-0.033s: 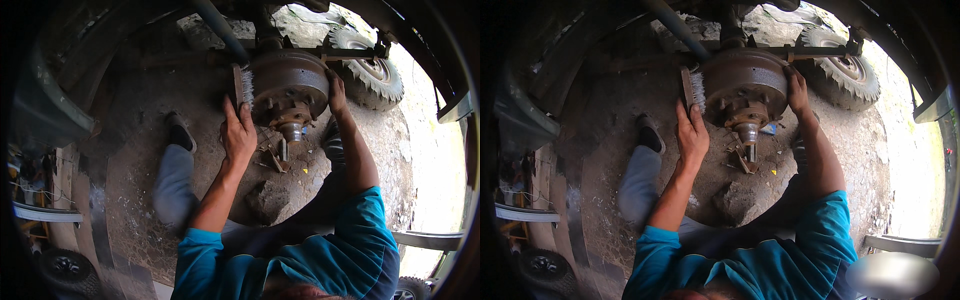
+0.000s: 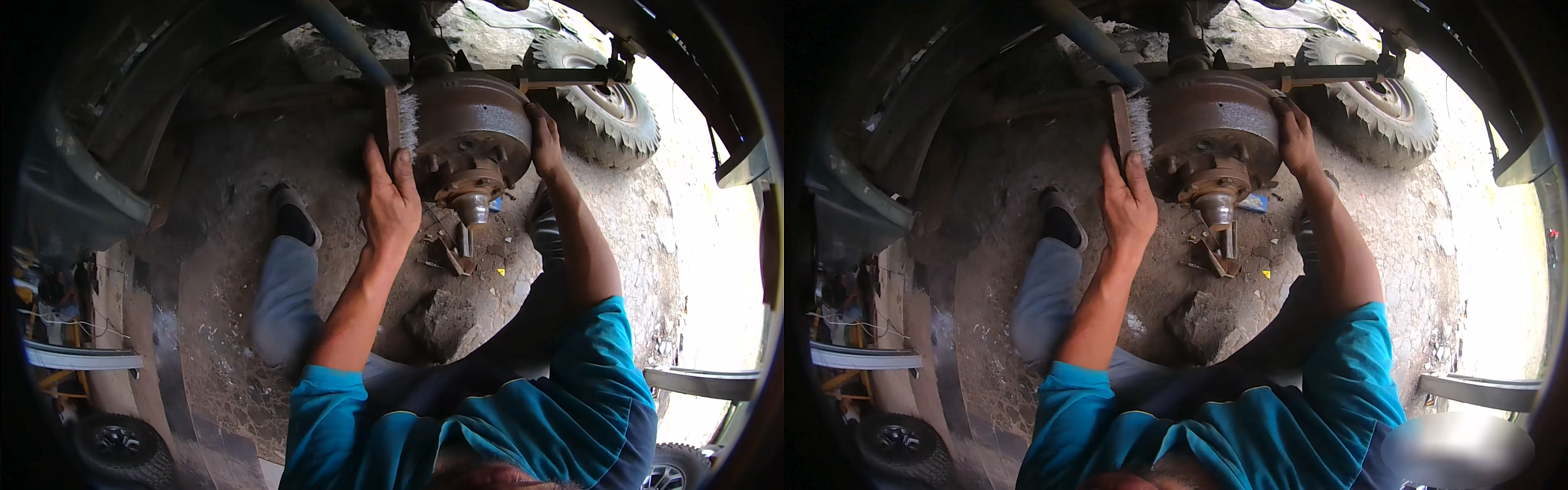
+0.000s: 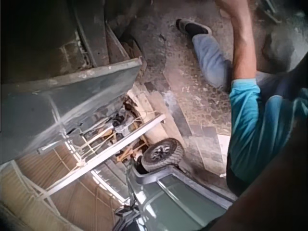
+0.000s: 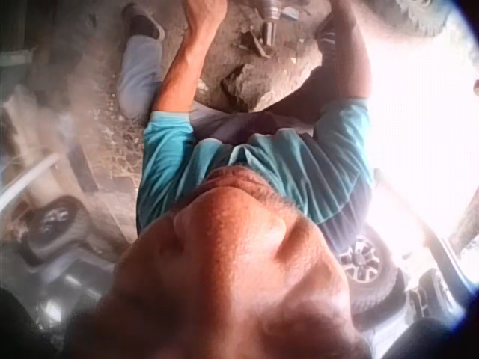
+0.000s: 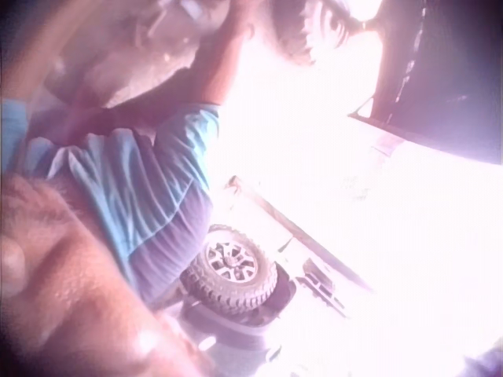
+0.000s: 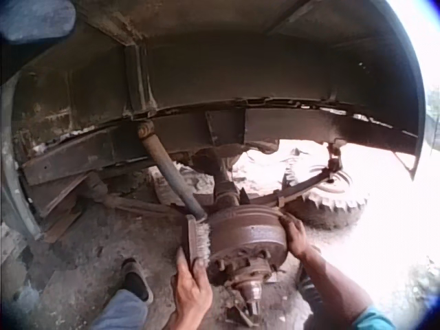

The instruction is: The person cleans a vehicle's brake drum assembly using a wire brush and sandpaper. They scrub the drum's surface and inner components to remove rust and debris, then switch to sandpaper to smooth the metal surface.

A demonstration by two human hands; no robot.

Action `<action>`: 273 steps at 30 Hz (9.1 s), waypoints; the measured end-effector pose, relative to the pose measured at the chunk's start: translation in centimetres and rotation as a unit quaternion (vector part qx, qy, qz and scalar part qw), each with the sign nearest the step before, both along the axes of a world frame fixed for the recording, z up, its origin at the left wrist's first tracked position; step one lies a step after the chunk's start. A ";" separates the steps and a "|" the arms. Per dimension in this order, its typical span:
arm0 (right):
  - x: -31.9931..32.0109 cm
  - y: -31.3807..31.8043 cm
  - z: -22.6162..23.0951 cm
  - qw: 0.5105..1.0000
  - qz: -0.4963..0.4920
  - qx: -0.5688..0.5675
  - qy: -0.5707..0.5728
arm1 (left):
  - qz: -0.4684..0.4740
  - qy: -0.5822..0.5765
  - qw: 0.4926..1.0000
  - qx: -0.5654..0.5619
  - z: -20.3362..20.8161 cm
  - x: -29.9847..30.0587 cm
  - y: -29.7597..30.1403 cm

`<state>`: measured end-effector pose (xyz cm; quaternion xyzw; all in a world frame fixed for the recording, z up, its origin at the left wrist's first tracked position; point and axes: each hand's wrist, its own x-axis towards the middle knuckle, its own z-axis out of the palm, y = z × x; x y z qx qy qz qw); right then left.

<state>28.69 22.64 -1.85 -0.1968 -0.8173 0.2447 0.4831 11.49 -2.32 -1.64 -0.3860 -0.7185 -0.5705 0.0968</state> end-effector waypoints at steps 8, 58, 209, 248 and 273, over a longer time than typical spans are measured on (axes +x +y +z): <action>-0.1 2.1 -1.5 1.000 0.003 -0.001 -0.011 | 0.042 -0.058 0.995 -0.063 -6.9 -1.3 -2.2; 4.0 4.9 -2.7 0.990 -0.008 0.118 -0.075 | -0.035 -0.500 0.864 0.045 -16.5 4.8 2.2; -0.8 0.7 0.0 0.990 -0.019 -0.141 0.021 | -0.170 -0.013 0.945 -0.278 5.7 3.9 -8.3; 2.6 0.9 3.5 0.892 -0.096 -0.355 -0.264 | -0.212 -0.007 0.961 -0.176 10.1 -6.5 -3.6; -3.4 -1.2 8.3 0.986 -0.001 -0.003 -0.166 | -0.301 -0.262 0.912 -0.094 12.4 -6.4 0.1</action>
